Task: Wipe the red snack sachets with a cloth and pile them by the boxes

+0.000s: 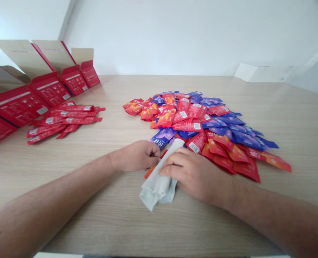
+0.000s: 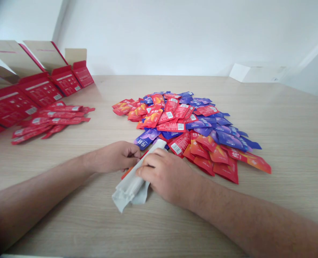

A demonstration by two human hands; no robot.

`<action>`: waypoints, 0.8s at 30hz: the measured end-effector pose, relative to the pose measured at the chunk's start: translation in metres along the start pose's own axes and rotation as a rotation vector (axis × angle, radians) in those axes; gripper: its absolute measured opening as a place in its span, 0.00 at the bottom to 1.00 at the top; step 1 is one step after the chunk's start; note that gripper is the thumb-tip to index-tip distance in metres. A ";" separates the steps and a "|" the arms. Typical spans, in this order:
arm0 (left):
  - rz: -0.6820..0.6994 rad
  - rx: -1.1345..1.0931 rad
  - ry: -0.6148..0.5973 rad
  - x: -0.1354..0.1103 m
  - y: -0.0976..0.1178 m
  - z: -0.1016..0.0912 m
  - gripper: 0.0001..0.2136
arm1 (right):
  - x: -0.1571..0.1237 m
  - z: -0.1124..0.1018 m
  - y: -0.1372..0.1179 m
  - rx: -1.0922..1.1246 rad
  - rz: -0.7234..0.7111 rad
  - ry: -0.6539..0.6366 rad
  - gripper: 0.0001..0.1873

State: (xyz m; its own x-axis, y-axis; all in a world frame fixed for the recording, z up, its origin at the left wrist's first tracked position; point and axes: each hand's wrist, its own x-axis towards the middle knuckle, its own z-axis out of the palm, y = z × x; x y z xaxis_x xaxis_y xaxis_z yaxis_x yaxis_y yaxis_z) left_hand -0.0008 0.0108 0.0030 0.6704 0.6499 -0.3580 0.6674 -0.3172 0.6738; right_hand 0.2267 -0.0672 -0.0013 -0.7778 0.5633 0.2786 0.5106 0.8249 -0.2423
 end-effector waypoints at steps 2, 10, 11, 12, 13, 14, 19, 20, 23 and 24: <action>-0.004 -0.001 0.000 -0.001 0.000 0.001 0.07 | 0.000 0.000 0.001 0.000 0.041 0.017 0.11; -0.008 0.017 0.012 -0.001 0.000 0.000 0.08 | 0.001 0.002 0.001 0.005 -0.013 0.006 0.11; -0.011 0.008 0.011 -0.001 0.000 0.001 0.08 | 0.001 0.002 0.001 0.004 0.030 0.017 0.12; -0.012 0.001 0.009 -0.001 0.000 0.001 0.08 | 0.000 0.002 0.002 0.003 0.060 0.023 0.12; -0.009 -0.002 0.009 -0.001 0.000 0.002 0.08 | 0.000 0.002 0.002 0.002 0.069 0.021 0.12; -0.006 -0.002 0.009 -0.001 0.000 0.001 0.08 | 0.001 0.001 0.001 0.001 0.055 0.010 0.12; -0.002 0.017 0.017 -0.001 0.001 0.000 0.08 | 0.001 -0.001 -0.001 0.003 -0.050 -0.026 0.12; -0.008 0.017 0.015 -0.001 0.001 0.000 0.08 | 0.001 0.000 0.000 0.005 -0.019 -0.012 0.11; -0.022 0.007 0.006 -0.002 0.001 0.001 0.08 | 0.000 0.002 0.001 -0.004 0.072 0.027 0.13; -0.021 0.007 0.004 -0.002 0.001 0.002 0.08 | 0.000 0.002 0.000 -0.007 0.068 0.025 0.12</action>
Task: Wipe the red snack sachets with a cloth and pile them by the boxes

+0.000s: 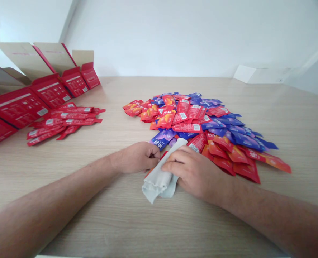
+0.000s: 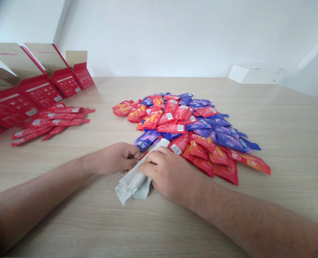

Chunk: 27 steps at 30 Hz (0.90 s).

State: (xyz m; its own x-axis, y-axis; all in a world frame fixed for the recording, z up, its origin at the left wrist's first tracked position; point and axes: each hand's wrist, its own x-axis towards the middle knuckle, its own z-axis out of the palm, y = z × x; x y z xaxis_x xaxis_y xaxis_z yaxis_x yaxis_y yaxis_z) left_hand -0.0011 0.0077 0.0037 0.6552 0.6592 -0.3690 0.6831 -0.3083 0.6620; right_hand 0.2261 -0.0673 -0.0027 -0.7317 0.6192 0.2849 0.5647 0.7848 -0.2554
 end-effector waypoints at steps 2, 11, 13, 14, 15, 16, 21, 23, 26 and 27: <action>0.010 0.005 0.003 0.001 0.000 0.000 0.08 | 0.000 -0.001 -0.002 0.000 -0.066 -0.019 0.11; 0.009 -0.005 0.007 0.000 0.000 0.001 0.08 | -0.001 0.000 0.000 0.003 -0.001 0.001 0.13; 0.014 0.011 0.011 0.000 0.001 0.000 0.07 | -0.001 0.000 -0.002 0.004 -0.075 -0.028 0.11; 0.017 0.019 0.012 0.000 0.001 0.000 0.07 | -0.001 -0.001 -0.003 0.003 -0.109 -0.042 0.12; 0.018 0.024 0.013 0.000 0.001 0.000 0.07 | -0.001 -0.001 -0.003 0.003 -0.125 -0.051 0.12; 0.017 0.024 0.013 0.000 0.001 0.000 0.07 | -0.001 0.000 -0.002 0.003 -0.116 -0.051 0.12; 0.011 -0.003 0.005 0.000 0.000 0.000 0.08 | 0.000 0.000 0.000 0.003 0.014 -0.010 0.12; 0.020 -0.001 0.004 0.001 0.000 -0.001 0.08 | 0.000 -0.001 -0.002 0.004 -0.055 -0.031 0.11; 0.017 0.005 0.008 0.001 -0.001 0.000 0.08 | 0.000 -0.002 -0.004 0.008 -0.146 -0.057 0.12; 0.014 0.005 0.011 0.001 -0.001 0.000 0.07 | 0.000 -0.002 -0.004 0.009 -0.130 -0.049 0.12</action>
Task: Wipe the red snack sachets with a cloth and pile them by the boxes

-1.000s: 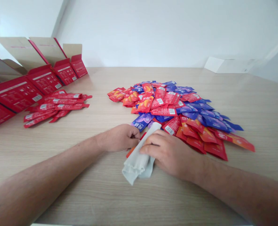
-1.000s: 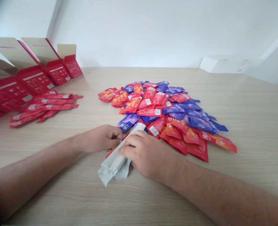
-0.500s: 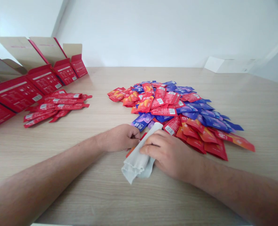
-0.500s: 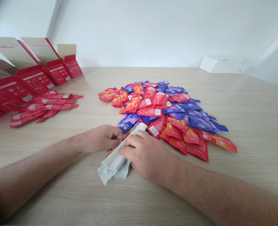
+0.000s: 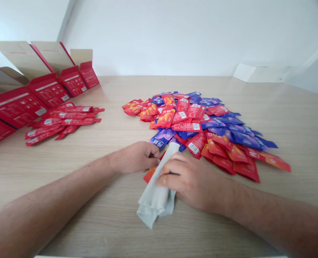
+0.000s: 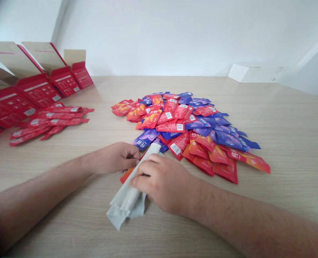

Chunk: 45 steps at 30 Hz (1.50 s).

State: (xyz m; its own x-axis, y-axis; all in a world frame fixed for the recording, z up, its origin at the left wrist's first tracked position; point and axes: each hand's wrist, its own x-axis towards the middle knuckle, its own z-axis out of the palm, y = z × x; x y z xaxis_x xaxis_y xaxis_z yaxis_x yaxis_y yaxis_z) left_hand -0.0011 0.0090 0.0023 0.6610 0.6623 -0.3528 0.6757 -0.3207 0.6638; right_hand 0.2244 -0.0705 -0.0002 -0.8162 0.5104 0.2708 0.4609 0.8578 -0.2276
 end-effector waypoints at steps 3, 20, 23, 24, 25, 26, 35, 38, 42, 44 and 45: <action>-0.007 -0.009 0.005 -0.001 0.000 0.001 0.07 | -0.001 0.002 0.002 -0.005 0.118 0.044 0.12; 0.002 -0.021 0.005 0.000 0.001 -0.001 0.07 | 0.001 0.001 -0.001 -0.015 -0.006 0.022 0.11; -0.003 -0.041 -0.001 0.000 0.001 -0.001 0.06 | 0.000 0.001 0.002 -0.011 0.053 0.034 0.11; -0.006 -0.049 -0.004 0.000 0.001 -0.001 0.06 | 0.000 0.002 0.002 -0.013 0.095 0.046 0.12; -0.007 -0.053 -0.006 0.000 0.001 0.000 0.06 | -0.001 0.002 0.003 -0.015 0.124 0.054 0.13; -0.006 -0.051 -0.008 0.000 0.001 0.000 0.06 | -0.001 0.003 0.003 -0.018 0.134 0.059 0.13; 0.008 -0.004 -0.009 0.002 -0.001 -0.004 0.07 | 0.002 0.000 0.005 -0.002 0.097 0.031 0.12; 0.008 -0.010 -0.008 0.002 -0.002 -0.004 0.07 | 0.002 0.001 0.005 -0.005 0.122 0.039 0.12; 0.010 0.002 -0.008 0.002 -0.001 -0.004 0.07 | 0.001 0.003 0.001 -0.007 -0.007 0.035 0.11; 0.011 0.004 -0.007 0.001 0.000 -0.004 0.07 | 0.001 0.002 0.001 -0.007 0.013 0.030 0.11; 0.010 0.004 -0.005 0.001 0.000 -0.004 0.07 | 0.001 0.002 0.002 -0.007 0.048 0.029 0.11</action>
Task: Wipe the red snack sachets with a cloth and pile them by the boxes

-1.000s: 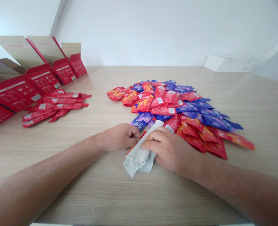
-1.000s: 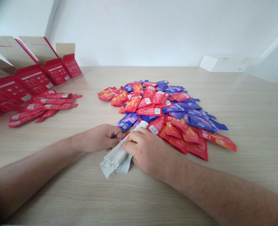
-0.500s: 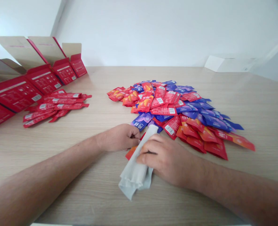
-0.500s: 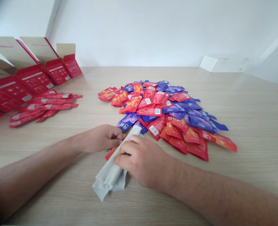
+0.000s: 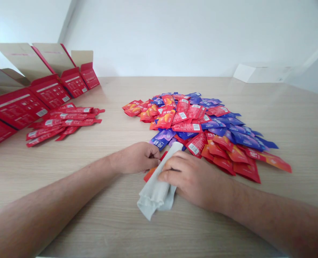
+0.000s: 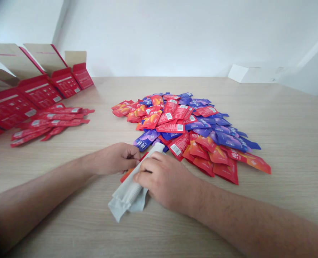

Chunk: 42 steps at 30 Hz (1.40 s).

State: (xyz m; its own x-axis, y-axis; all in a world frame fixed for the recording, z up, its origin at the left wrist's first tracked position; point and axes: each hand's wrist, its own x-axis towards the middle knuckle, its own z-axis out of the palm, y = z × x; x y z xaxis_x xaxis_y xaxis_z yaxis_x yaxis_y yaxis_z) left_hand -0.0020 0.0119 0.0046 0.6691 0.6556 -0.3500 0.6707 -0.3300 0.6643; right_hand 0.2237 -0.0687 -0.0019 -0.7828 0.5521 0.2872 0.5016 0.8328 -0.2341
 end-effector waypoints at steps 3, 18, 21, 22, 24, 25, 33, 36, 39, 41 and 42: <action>0.000 0.000 0.002 0.000 -0.001 0.000 0.07 | 0.001 -0.001 0.001 -0.004 0.069 0.006 0.12; 0.007 0.016 0.002 0.001 -0.002 0.000 0.08 | 0.002 0.001 0.000 -0.001 -0.058 0.012 0.11; -0.001 0.017 -0.001 0.000 -0.001 0.000 0.08 | 0.002 0.001 0.001 0.007 -0.068 0.004 0.10; -0.003 0.015 0.000 0.000 -0.001 0.001 0.08 | 0.001 0.001 0.001 0.007 -0.034 0.001 0.10; -0.005 0.007 0.002 0.000 -0.002 0.003 0.08 | 0.000 0.001 0.002 0.002 0.035 0.006 0.11; -0.003 0.002 0.002 0.000 -0.003 0.003 0.07 | 0.000 0.002 0.002 -0.003 0.054 0.015 0.12; 0.000 0.005 0.005 0.001 -0.003 0.002 0.08 | 0.000 0.002 0.000 0.003 -0.039 0.001 0.10; -0.009 0.005 0.009 0.000 -0.001 0.003 0.07 | 0.000 0.001 0.000 -0.001 0.056 0.008 0.12; -0.006 0.014 0.003 0.000 0.000 0.002 0.08 | 0.000 0.002 -0.002 0.001 -0.020 0.017 0.11; -0.005 0.015 0.002 0.000 0.001 0.000 0.08 | 0.001 0.003 -0.002 0.006 -0.090 0.015 0.11; -0.006 0.015 0.005 0.000 0.001 0.000 0.08 | 0.001 0.003 -0.002 0.004 -0.096 0.009 0.11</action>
State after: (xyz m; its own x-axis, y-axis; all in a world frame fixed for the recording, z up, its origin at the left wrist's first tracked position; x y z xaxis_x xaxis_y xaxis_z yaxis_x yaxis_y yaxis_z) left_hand -0.0015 0.0114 0.0052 0.6634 0.6609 -0.3510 0.6796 -0.3358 0.6523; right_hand 0.2209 -0.0700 -0.0038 -0.8241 0.4699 0.3164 0.4228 0.8819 -0.2086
